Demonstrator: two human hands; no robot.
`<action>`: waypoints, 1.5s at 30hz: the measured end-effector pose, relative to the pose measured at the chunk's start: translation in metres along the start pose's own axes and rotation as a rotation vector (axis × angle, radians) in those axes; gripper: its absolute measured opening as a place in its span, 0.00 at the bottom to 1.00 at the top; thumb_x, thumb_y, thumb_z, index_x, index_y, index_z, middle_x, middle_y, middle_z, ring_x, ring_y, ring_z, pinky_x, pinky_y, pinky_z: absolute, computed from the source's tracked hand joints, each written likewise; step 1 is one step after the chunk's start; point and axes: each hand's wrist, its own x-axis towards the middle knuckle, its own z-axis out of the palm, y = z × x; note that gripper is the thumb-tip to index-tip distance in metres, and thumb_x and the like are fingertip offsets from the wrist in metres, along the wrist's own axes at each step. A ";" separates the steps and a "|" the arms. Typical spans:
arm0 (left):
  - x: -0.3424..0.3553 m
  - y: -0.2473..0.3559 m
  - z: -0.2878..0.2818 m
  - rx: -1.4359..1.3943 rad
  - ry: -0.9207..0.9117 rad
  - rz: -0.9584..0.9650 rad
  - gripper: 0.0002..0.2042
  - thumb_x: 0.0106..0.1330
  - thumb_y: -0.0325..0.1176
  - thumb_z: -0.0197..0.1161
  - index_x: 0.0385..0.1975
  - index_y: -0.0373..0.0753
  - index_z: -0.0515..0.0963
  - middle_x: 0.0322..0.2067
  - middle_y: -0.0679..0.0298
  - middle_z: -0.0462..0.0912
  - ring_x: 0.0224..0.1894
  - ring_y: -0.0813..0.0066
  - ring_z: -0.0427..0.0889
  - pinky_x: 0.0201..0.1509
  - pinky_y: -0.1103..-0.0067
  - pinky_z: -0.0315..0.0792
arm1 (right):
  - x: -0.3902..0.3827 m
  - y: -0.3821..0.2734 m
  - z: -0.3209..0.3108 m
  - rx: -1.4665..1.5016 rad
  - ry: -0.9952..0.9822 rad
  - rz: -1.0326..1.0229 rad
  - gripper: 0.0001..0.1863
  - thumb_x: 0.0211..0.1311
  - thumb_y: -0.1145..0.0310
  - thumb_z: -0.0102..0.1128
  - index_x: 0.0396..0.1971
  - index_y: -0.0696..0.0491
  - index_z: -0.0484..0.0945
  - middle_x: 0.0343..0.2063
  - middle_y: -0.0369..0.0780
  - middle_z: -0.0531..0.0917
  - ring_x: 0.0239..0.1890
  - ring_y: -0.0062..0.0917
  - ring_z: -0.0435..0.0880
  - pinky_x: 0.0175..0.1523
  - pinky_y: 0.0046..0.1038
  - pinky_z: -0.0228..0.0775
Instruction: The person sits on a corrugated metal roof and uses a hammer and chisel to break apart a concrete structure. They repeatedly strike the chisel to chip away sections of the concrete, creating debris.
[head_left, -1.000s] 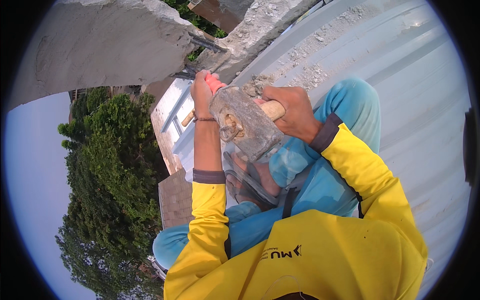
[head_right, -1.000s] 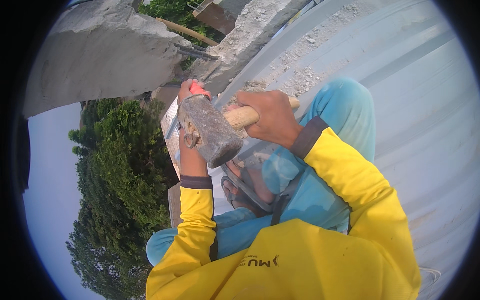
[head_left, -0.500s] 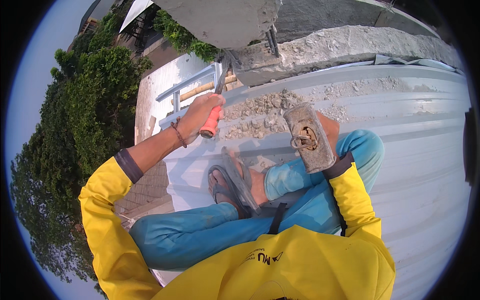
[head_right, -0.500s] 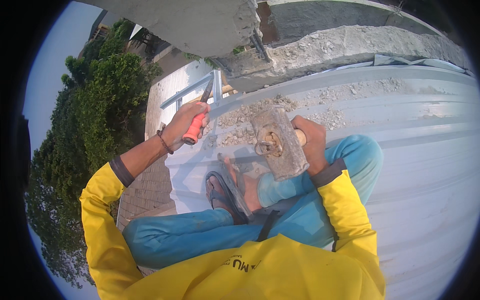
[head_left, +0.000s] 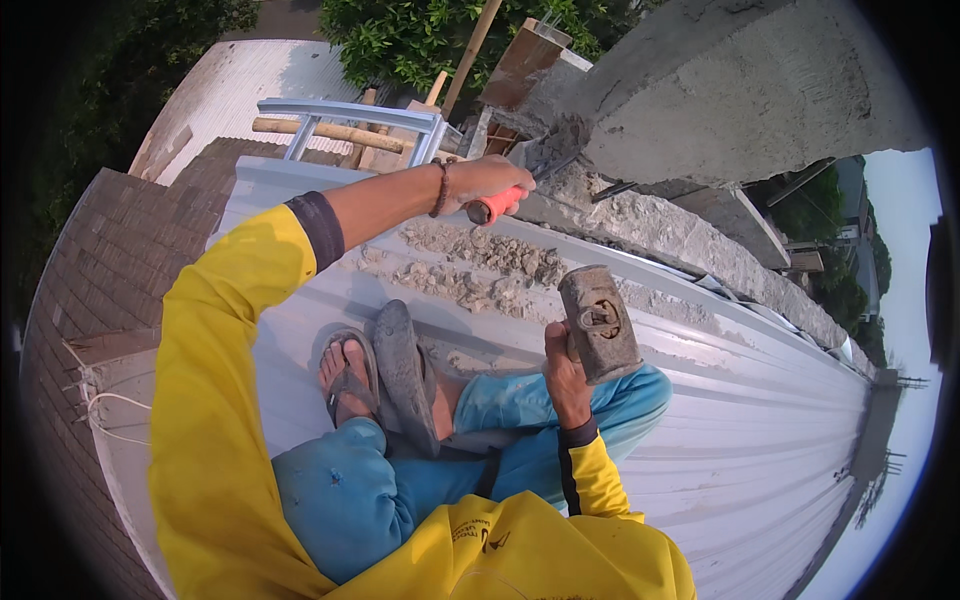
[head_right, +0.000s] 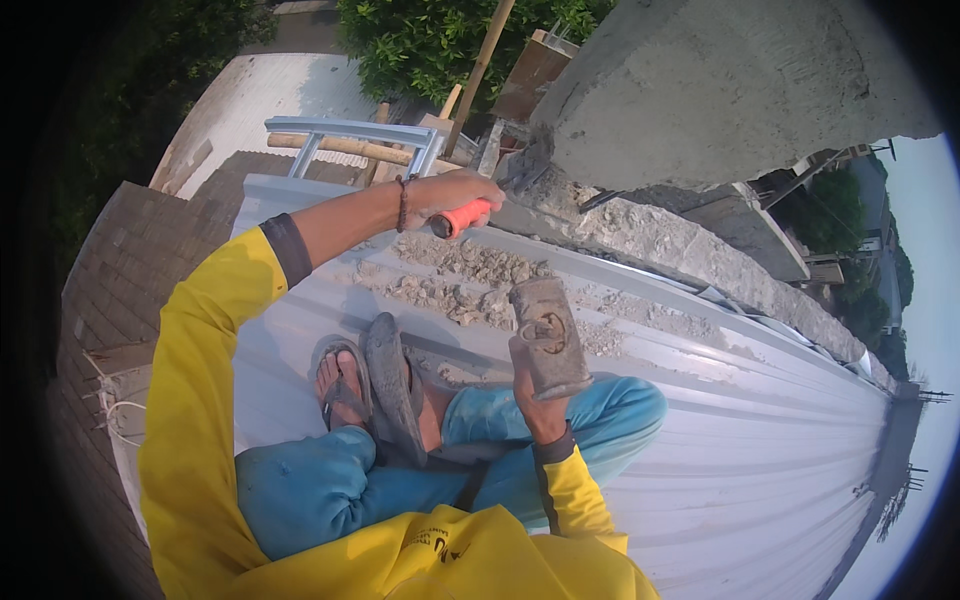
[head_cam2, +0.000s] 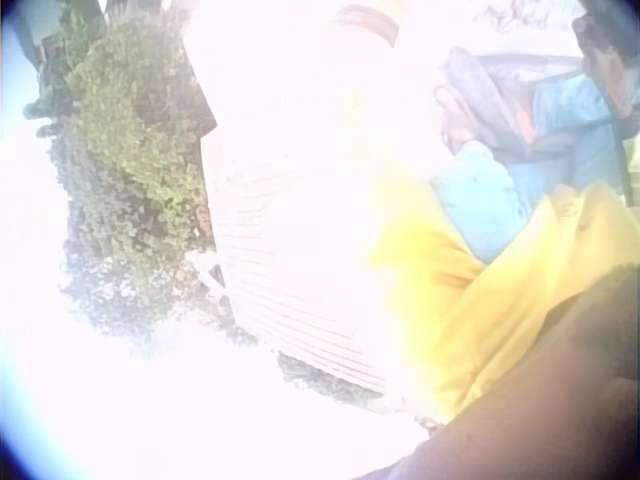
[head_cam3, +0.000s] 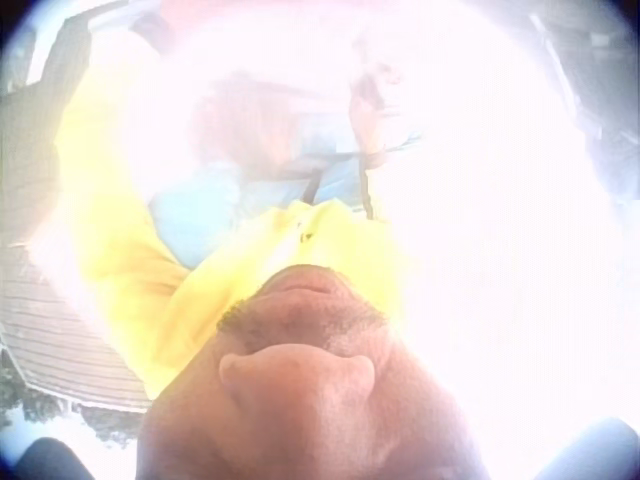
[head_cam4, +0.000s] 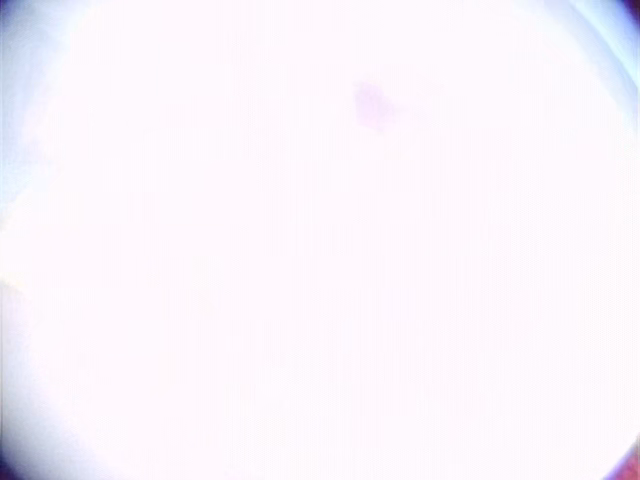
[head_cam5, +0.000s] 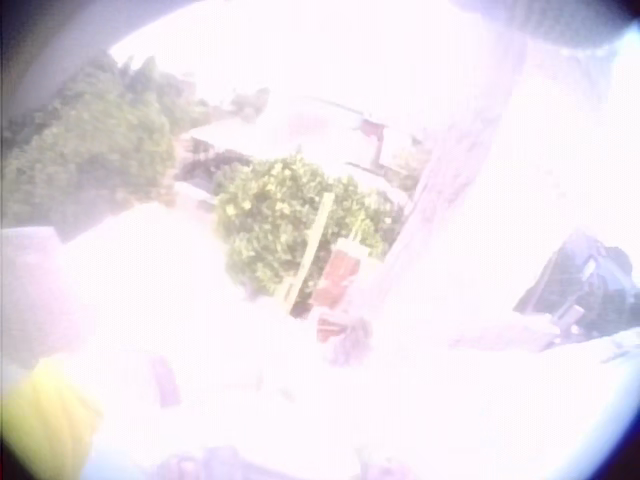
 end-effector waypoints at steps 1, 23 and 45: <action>0.005 -0.004 -0.002 -0.038 -0.011 0.021 0.14 0.66 0.45 0.58 0.33 0.39 0.74 0.26 0.64 0.79 0.22 0.80 0.76 0.25 0.81 0.70 | -0.002 -0.012 0.004 0.198 -0.063 0.173 0.10 0.63 0.64 0.65 0.36 0.56 0.79 0.28 0.36 0.78 0.30 0.24 0.76 0.39 0.28 0.70; 0.028 -0.011 -0.012 0.021 -0.212 0.082 0.14 0.67 0.43 0.56 0.28 0.38 0.74 0.25 0.65 0.76 0.25 0.81 0.74 0.28 0.79 0.71 | 0.037 -0.088 0.071 0.031 -0.020 0.264 0.09 0.52 0.68 0.67 0.25 0.54 0.75 0.18 0.49 0.75 0.23 0.48 0.75 0.28 0.36 0.67; 0.031 -0.003 0.006 0.062 -0.063 0.068 0.17 0.64 0.43 0.57 0.35 0.31 0.73 0.27 0.62 0.77 0.28 0.77 0.79 0.27 0.78 0.73 | 0.024 -0.084 0.018 0.091 -0.070 -0.061 0.12 0.54 0.69 0.70 0.21 0.55 0.74 0.15 0.43 0.73 0.18 0.39 0.74 0.26 0.34 0.65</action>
